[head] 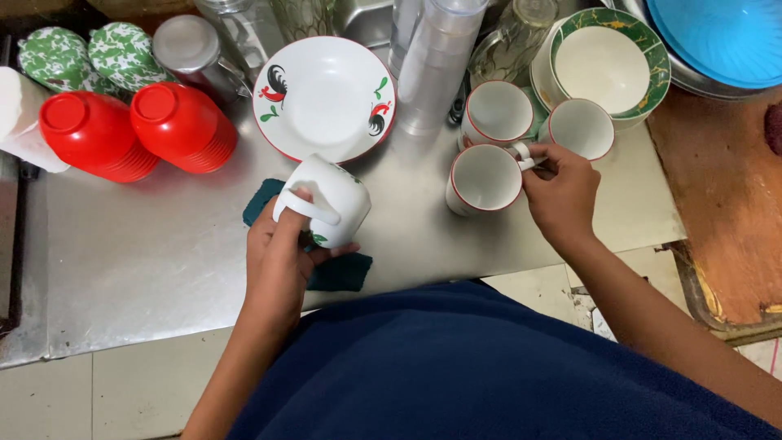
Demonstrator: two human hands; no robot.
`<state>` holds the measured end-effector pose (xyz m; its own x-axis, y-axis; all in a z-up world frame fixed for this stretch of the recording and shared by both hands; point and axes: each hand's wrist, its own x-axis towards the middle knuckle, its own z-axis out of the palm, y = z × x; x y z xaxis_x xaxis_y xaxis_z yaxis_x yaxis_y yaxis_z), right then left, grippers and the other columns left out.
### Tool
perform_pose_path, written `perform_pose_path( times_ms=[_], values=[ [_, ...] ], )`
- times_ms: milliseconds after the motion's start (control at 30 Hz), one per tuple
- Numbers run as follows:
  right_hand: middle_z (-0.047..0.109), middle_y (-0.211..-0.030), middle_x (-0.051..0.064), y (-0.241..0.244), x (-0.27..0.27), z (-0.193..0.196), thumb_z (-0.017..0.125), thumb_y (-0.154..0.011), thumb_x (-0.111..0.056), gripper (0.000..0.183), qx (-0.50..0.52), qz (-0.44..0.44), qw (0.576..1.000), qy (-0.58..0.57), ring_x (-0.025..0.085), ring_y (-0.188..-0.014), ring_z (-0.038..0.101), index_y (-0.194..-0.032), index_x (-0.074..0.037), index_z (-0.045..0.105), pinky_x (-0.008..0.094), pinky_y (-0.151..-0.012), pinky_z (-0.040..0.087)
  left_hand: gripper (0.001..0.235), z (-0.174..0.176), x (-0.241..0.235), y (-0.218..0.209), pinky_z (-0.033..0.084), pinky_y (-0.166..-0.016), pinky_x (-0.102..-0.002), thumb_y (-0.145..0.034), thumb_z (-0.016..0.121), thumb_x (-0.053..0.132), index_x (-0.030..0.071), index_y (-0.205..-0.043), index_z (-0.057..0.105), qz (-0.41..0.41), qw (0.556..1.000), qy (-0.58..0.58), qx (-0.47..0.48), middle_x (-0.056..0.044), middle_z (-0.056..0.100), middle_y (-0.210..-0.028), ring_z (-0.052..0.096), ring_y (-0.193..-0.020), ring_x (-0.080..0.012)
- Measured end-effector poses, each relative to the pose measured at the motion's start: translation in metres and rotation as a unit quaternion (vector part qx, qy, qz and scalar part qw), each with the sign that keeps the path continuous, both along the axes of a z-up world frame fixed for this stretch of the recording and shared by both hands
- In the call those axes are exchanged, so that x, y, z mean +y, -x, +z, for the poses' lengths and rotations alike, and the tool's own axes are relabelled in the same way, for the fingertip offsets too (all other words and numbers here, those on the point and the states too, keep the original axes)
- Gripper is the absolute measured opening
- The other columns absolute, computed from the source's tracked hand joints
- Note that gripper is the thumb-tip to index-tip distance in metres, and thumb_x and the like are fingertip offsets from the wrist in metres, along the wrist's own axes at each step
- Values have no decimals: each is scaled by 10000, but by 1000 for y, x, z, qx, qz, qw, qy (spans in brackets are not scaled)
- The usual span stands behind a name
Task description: The person picks up several white ceramic cups with rooster designs from a cluttered kitchen counter. Using a dark green cloth, they wipe the exterior and interior of each cup one by one, then place the dried cups upside down on the counter.
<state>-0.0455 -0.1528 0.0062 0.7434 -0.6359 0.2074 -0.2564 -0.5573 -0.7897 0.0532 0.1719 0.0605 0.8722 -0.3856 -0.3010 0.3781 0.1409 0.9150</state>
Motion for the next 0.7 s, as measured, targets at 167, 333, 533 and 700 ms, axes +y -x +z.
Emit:
perform_pose_path(
  times_ms=[167,333,533,700],
  values=[
    [783,-903,70,-10,3,-3,755,-917,-80,147,11,-40,999,-22,98,-827,730,-1054,-26,763,258,-744,556,563,1,-3,-1,657,-802,-469,-954,529,449,0,-1291,580,2,1000,6,4,-158,675,-1189,699,-1040,-264],
    [782,-946,61,-10,-6,-12,779,-908,-81,140,-43,-9,998,-52,78,-874,733,-1023,-24,723,242,-780,567,538,0,-6,-4,655,-805,-473,-954,535,440,0,-1259,582,10,1000,3,11,-162,676,-1178,704,-1021,-272],
    [765,-910,72,-6,-9,-11,776,-851,-53,205,-1,-41,999,-9,110,-827,717,-1049,-27,730,275,-722,569,534,-4,-7,-8,653,-788,-467,-948,545,446,-6,-1228,599,3,1000,-5,10,-167,687,-1148,709,-990,-270],
    [761,-945,97,-8,-3,-10,808,-859,-75,260,-5,-60,998,20,133,-850,733,-1092,-14,712,293,-755,584,526,-2,-5,-10,643,-775,-471,-956,560,431,-17,-1225,617,6,999,-27,23,-191,676,-1100,649,-911,-286]
  ],
)
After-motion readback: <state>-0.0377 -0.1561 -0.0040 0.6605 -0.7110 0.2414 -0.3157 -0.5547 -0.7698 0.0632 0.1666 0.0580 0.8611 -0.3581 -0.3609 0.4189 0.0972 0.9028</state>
